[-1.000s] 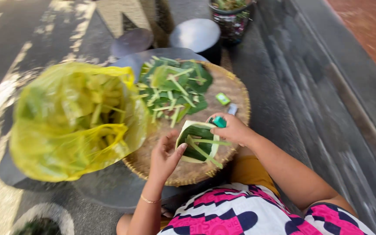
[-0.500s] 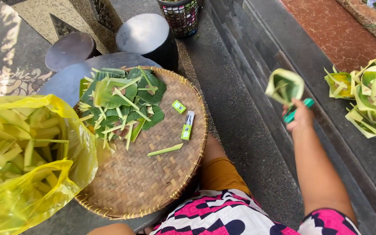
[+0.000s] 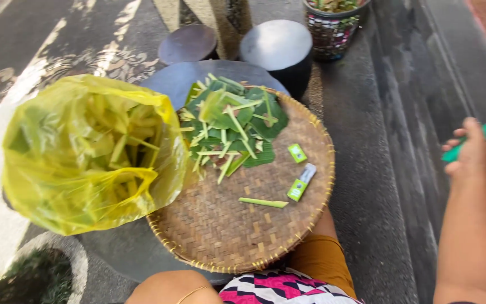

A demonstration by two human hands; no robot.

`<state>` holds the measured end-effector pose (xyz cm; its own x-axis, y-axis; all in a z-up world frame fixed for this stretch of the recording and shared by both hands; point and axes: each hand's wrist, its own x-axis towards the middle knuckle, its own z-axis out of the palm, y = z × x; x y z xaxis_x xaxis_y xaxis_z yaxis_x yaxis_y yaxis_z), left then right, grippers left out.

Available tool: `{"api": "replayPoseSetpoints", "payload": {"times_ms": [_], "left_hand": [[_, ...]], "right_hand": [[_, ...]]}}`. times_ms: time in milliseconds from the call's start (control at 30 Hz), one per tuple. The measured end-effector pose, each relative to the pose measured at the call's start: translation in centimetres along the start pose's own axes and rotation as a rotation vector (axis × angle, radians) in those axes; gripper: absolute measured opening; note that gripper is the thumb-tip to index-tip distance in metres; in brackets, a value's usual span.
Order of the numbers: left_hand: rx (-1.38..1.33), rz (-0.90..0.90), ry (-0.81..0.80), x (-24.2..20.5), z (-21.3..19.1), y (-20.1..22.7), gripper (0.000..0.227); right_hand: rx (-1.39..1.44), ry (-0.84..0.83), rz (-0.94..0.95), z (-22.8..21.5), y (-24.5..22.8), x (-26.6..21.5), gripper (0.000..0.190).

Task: Assembling traditional Balinese offerings using palm leaves and a stapler.

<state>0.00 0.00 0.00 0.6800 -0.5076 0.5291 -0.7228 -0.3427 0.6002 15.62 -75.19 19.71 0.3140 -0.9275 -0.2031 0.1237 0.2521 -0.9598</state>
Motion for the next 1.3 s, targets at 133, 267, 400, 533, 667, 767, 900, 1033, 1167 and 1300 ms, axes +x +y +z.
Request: {"api": "replayPoseSetpoints", "payload": {"times_ms": [133, 267, 400, 533, 667, 767, 900, 1033, 1167, 1300], "left_hand": [[0.019, 0.036, -0.083, 20.8, -7.5, 1.9, 0.064], [-0.466, 0.028, -0.111, 38.9, -14.0, 19.3, 0.048], [-0.355, -0.240, -0.055, 34.0, -12.0, 11.7, 0.038], [-0.396, -0.395, -0.017, 29.3, -12.6, 7.8, 0.028], [-0.406, -0.525, -0.029, 27.6, -13.3, 6.5, 0.026], [-0.322, -0.374, -0.017, 28.5, -14.1, 5.6, 0.023], [-0.153, -0.242, 0.059, 32.7, -17.4, 2.6, 0.025], [0.233, -0.161, 0.274, 37.3, -22.3, -1.2, 0.014], [0.500, -0.378, 0.300, 39.9, -26.6, -4.5, 0.026], [0.504, -0.285, 0.418, 41.2, -26.9, -9.8, 0.039]], "right_hand": [[-0.352, -0.409, -0.101, 11.4, -0.3, -12.3, 0.008], [-0.721, -0.907, -0.357, 21.5, 1.9, -19.8, 0.020], [-1.075, -0.903, -0.677, 29.9, 7.1, -19.2, 0.026], [-1.542, -0.785, -0.633, 33.9, 9.6, -17.7, 0.061], [-1.573, -0.696, -0.691, 33.0, 8.8, -18.6, 0.060], [-1.603, -0.681, -0.716, 32.5, 7.6, -19.5, 0.052], [-1.593, -0.676, -0.705, 31.0, 7.0, -19.6, 0.039], [-1.363, -0.664, -0.891, 27.3, 5.5, -21.2, 0.026], [-0.855, -0.769, -0.611, 22.9, 2.5, -25.8, 0.032], [-0.827, -0.763, -0.347, 18.8, 1.9, -30.7, 0.037]]}}
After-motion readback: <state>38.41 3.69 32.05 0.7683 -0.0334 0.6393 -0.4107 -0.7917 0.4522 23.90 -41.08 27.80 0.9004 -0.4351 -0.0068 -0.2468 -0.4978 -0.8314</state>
